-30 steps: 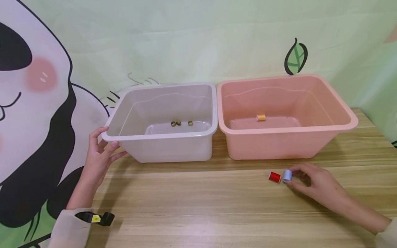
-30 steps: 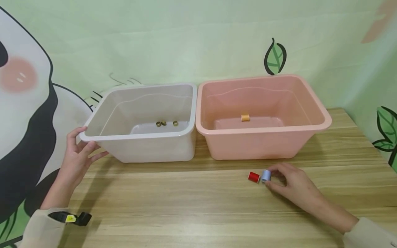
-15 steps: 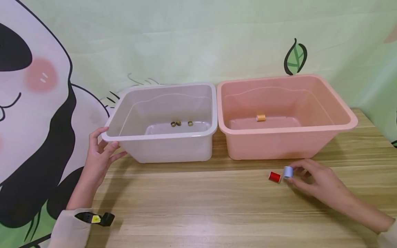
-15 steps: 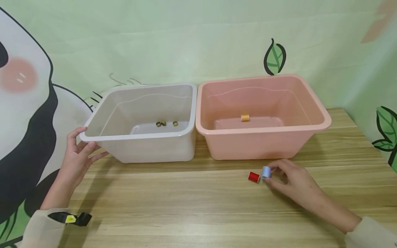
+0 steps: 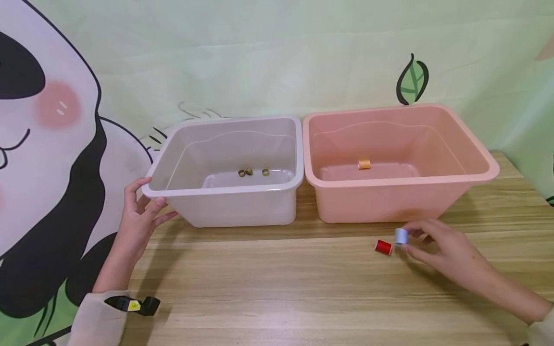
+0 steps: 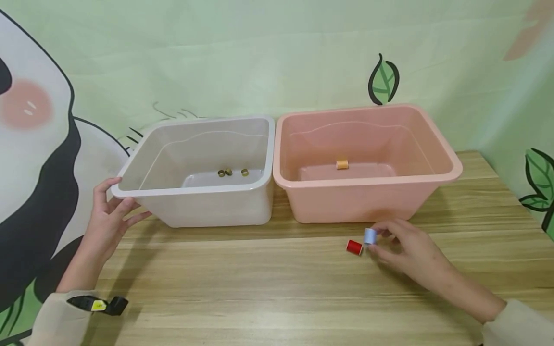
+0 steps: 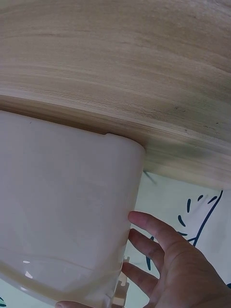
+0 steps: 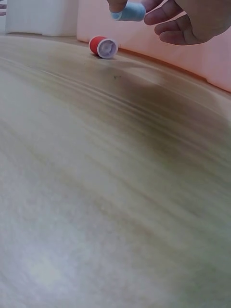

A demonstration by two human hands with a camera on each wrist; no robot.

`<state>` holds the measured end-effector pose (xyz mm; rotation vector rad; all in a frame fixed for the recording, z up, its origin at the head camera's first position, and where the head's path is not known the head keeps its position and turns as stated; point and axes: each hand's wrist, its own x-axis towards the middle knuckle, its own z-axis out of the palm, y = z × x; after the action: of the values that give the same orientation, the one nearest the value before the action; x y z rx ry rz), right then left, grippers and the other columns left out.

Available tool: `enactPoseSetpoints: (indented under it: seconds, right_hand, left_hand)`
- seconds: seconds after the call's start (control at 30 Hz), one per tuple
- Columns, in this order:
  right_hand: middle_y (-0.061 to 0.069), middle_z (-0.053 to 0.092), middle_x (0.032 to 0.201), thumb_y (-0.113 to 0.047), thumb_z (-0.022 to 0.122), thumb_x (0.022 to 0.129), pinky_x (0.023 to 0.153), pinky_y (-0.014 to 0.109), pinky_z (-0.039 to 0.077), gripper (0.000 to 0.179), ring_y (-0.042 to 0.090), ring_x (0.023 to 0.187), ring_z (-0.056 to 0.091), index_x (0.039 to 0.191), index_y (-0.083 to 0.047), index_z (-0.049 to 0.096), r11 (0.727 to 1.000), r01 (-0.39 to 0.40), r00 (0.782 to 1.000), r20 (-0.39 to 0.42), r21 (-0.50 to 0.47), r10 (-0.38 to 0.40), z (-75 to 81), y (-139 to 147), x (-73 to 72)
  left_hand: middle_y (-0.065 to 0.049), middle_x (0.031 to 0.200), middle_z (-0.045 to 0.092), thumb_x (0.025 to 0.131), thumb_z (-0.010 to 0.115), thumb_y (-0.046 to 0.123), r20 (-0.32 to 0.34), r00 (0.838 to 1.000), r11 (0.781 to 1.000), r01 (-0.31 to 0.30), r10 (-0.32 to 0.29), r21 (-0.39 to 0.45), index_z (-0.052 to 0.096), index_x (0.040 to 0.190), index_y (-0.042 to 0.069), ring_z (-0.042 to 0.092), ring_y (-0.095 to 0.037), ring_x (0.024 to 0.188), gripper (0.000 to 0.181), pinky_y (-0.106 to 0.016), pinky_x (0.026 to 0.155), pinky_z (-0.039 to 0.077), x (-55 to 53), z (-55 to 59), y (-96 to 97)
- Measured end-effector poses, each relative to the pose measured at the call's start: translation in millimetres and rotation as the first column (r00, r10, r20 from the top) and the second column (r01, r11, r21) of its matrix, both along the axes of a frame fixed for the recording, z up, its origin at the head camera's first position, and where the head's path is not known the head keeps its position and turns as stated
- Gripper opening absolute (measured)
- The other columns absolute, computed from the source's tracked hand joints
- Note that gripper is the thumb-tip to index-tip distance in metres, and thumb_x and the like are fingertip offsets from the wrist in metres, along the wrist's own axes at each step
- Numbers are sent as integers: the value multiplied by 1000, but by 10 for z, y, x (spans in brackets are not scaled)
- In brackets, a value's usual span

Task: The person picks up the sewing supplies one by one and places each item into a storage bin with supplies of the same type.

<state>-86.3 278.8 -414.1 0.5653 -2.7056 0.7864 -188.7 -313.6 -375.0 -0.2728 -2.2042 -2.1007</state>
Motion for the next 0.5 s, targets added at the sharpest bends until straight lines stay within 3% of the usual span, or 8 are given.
enactPoseSetpoints:
  seconds: [0.5]
  right_hand:
    - [-10,62,100,-9,82,71,70,10,49,40,8,80,59,106,-17,63,1000,-24,996,-84,10,25,124,-38,-22]
  left_hand:
    - [-11,149,23,96,53,13,17,1000,1000,-17,17,-2,19,142,32,60,-16,106,60,-36,83,54,1,-2,-3]
